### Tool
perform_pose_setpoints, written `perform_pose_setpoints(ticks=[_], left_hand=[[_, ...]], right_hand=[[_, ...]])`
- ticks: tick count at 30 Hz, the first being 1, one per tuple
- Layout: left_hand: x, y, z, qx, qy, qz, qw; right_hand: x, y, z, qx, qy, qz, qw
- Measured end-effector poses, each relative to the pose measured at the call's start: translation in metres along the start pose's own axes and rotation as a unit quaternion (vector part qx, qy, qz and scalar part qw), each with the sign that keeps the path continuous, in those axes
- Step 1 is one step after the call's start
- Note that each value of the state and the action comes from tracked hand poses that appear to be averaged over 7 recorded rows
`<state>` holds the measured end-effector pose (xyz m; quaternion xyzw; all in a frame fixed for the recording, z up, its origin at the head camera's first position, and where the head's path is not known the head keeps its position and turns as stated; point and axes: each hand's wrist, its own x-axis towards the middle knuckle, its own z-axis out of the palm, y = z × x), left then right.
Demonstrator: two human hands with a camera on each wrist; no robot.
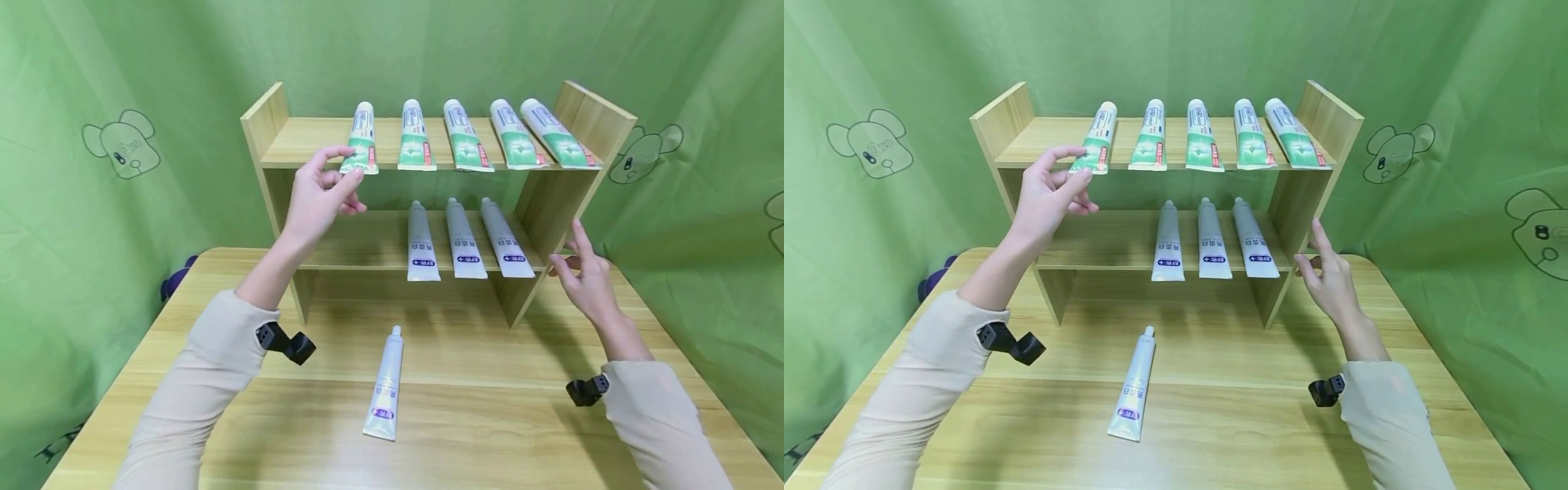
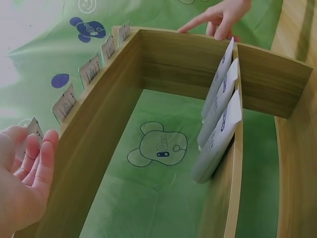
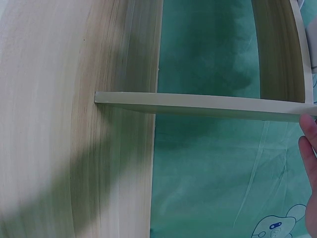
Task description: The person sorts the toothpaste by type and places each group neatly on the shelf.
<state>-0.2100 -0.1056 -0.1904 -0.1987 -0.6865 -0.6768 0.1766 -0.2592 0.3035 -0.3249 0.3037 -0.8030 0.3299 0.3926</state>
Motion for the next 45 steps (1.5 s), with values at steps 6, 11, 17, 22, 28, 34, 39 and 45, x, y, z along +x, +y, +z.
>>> perform_pose_setpoints(ticks=[6,11,17,22,28,34,39,45], left_hand=[[0.006,-0.003,0.001,0.002,0.012,-0.01,0.9999],[0.01,-0.005,0.001,0.0,0.011,-0.01,0.9999],[0.011,-0.003,0.003,0.01,0.012,-0.019,0.9997],[0.012,0.001,0.003,0.019,0.007,-0.028,0.9994],[0.01,0.002,0.001,0.019,-0.007,-0.031,0.9993],[-0.002,0.001,-0.004,0.031,-0.029,-0.009,0.9991],[-0.016,-0.003,-0.013,0.037,-0.068,0.008,0.997],[-0.028,-0.007,-0.022,0.04,-0.113,0.015,0.9927]], right_hand=[[-0.001,0.0,0.0,-0.005,0.002,-0.009,1.0],[-0.001,0.002,0.001,-0.003,0.003,-0.004,1.0],[-0.001,0.001,0.0,0.003,0.0,0.001,1.0],[0.0,-0.001,-0.002,0.003,-0.005,0.009,1.0],[0.0,0.001,-0.001,0.0,-0.004,0.008,1.0],[-0.001,0.001,0.0,0.001,-0.004,0.006,1.0],[-0.001,-0.001,0.001,-0.001,-0.007,0.008,1.0],[-0.001,0.001,0.0,-0.003,-0.004,0.005,1.0]])
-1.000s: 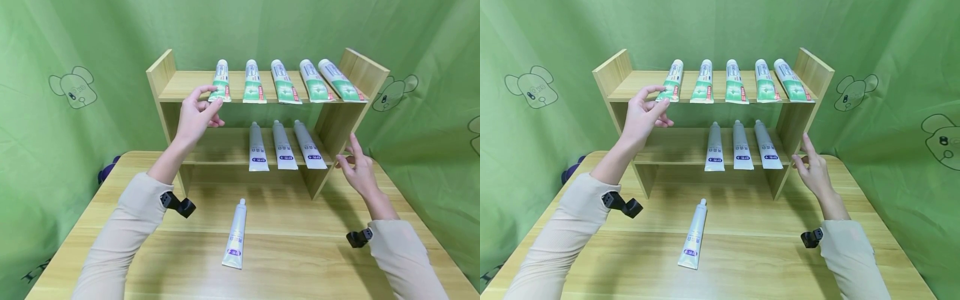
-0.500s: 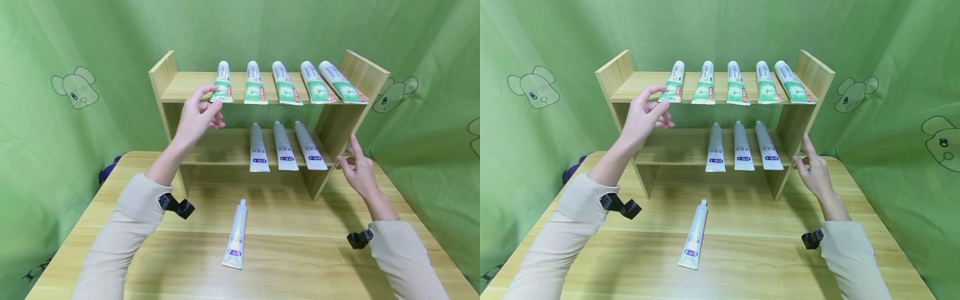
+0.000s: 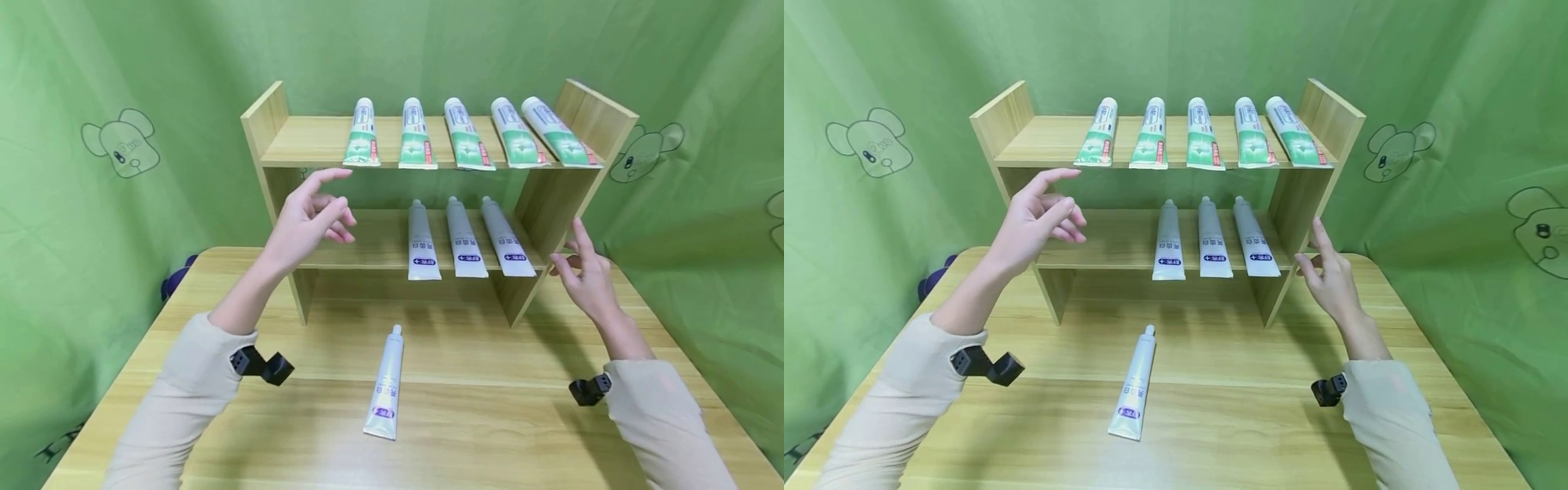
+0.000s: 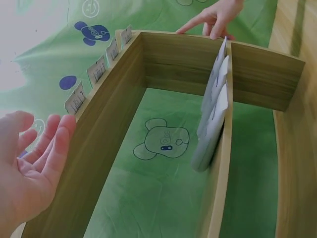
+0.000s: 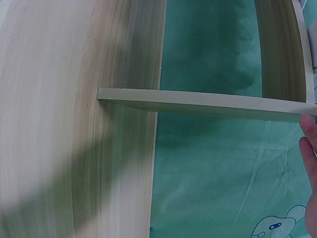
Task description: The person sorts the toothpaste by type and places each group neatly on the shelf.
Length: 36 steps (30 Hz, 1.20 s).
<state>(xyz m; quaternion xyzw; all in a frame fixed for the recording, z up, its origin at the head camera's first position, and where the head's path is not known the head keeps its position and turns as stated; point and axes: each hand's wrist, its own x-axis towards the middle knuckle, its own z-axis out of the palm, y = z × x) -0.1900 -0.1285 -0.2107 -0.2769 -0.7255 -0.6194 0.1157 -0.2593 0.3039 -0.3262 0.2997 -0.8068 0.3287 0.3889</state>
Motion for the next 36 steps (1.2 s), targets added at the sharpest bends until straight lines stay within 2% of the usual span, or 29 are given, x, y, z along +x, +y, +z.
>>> perform_pose_setpoints(ticks=[5,11,14,24,36], left_hand=[[-0.011,-0.01,0.002,0.003,-0.046,-0.006,0.9989],[-0.027,-0.039,0.012,0.01,-0.111,-0.045,0.9928],[-0.033,-0.055,0.016,0.005,-0.132,-0.06,0.9895],[-0.046,-0.099,0.034,-0.008,-0.156,-0.089,0.9836],[-0.057,-0.134,0.045,-0.002,-0.196,-0.127,0.9723]], right_hand=[[-0.001,0.0,0.0,0.007,-0.004,0.017,1.0],[0.0,-0.001,0.001,0.003,-0.008,0.013,1.0],[0.0,-0.001,0.001,0.005,-0.005,0.01,1.0],[0.0,-0.002,0.001,0.01,0.0,0.019,1.0],[-0.001,-0.003,0.001,0.004,0.003,0.011,1.0]])
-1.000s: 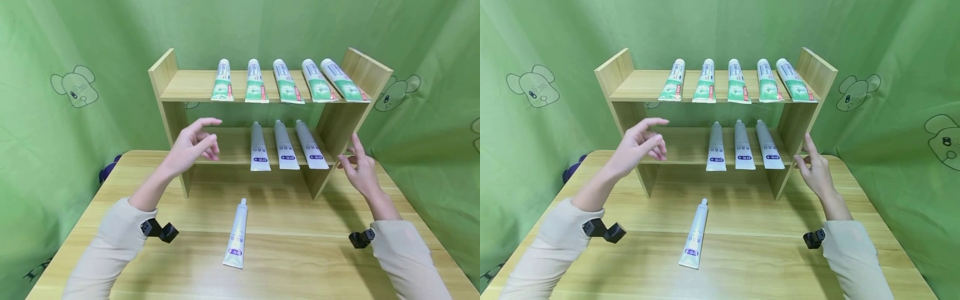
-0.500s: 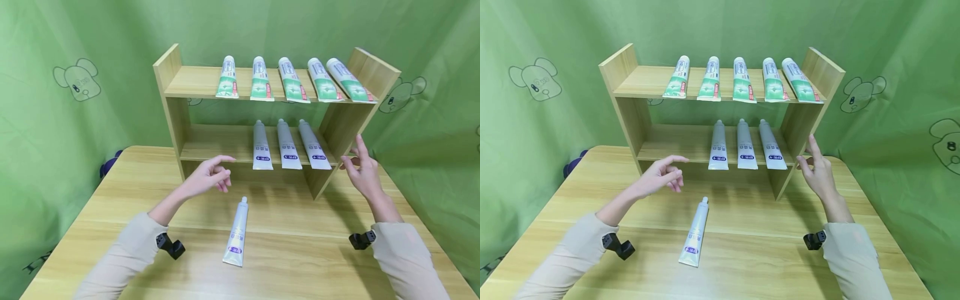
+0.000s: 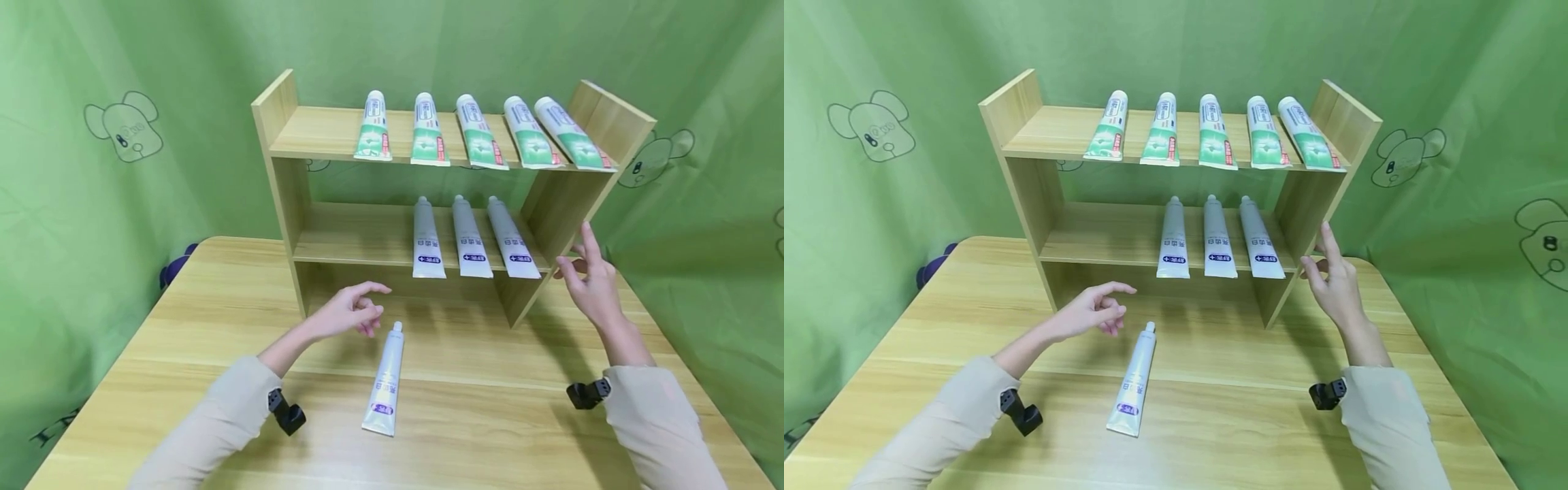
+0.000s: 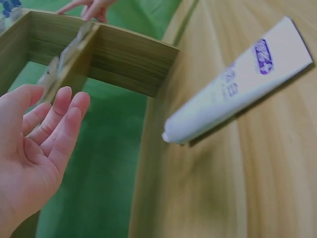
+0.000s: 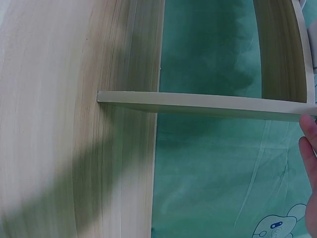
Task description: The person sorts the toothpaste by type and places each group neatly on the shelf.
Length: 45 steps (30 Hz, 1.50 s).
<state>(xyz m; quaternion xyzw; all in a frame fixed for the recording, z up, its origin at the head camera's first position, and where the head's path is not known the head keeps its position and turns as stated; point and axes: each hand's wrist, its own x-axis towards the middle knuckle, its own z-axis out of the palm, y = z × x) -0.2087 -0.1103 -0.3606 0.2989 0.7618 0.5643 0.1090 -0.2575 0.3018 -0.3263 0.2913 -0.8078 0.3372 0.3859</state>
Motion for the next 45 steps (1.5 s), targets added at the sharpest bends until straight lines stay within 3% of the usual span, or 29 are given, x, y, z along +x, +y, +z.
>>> perform_pose_setpoints(ticks=[18,27,34,45], left_hand=[[-0.001,-0.04,0.025,0.023,-0.058,-0.071,0.9955],[-0.004,-0.044,0.036,0.095,-0.086,-0.087,0.988],[-0.005,-0.045,0.043,0.156,-0.095,-0.112,0.9767],[-0.013,-0.053,0.057,0.245,-0.078,-0.1,0.9612]], right_hand=[[0.001,0.002,0.001,0.011,-0.002,-0.005,1.0],[0.0,0.004,0.0,0.011,-0.008,-0.005,1.0],[0.001,0.003,0.0,0.01,-0.007,-0.008,1.0],[0.0,0.003,0.001,0.014,-0.005,-0.007,1.0]])
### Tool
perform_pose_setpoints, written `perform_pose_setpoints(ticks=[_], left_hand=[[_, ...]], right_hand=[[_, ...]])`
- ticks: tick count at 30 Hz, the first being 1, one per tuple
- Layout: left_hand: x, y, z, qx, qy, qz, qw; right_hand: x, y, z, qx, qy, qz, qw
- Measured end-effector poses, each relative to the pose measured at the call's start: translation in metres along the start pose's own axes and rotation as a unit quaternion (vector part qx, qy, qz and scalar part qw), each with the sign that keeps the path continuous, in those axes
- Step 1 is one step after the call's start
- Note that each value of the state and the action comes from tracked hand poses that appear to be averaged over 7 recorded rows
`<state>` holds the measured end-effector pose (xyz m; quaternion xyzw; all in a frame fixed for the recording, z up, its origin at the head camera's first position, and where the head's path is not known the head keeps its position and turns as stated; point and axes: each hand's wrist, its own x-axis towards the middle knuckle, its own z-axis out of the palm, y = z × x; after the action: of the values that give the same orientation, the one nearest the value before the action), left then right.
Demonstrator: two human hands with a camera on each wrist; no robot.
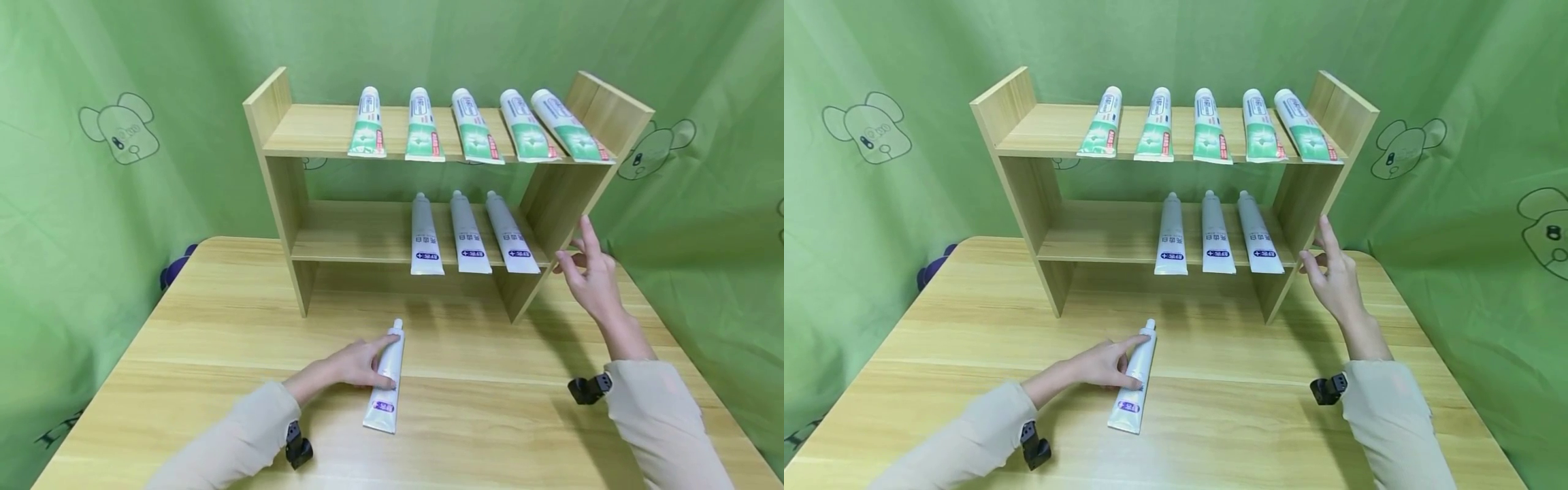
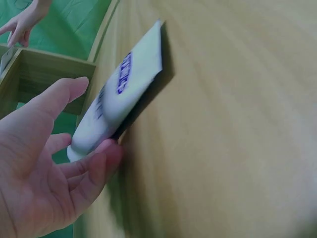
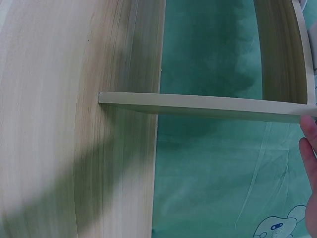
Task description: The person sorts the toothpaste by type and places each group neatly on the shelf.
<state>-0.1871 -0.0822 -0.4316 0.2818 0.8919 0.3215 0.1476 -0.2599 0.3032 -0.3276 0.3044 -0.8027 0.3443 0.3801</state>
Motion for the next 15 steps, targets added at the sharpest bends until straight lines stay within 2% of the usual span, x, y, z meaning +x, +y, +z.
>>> perform_pose_setpoints(ticks=[9,15], left_hand=[[-0.007,0.012,0.015,0.041,0.045,-0.047,0.997],[-0.009,0.016,0.018,0.008,0.06,-0.079,0.995]], right_hand=[[0.0,-0.002,0.001,0.007,0.006,-0.001,1.0],[0.0,-0.003,0.001,0.007,0.006,0.0,1.0]])
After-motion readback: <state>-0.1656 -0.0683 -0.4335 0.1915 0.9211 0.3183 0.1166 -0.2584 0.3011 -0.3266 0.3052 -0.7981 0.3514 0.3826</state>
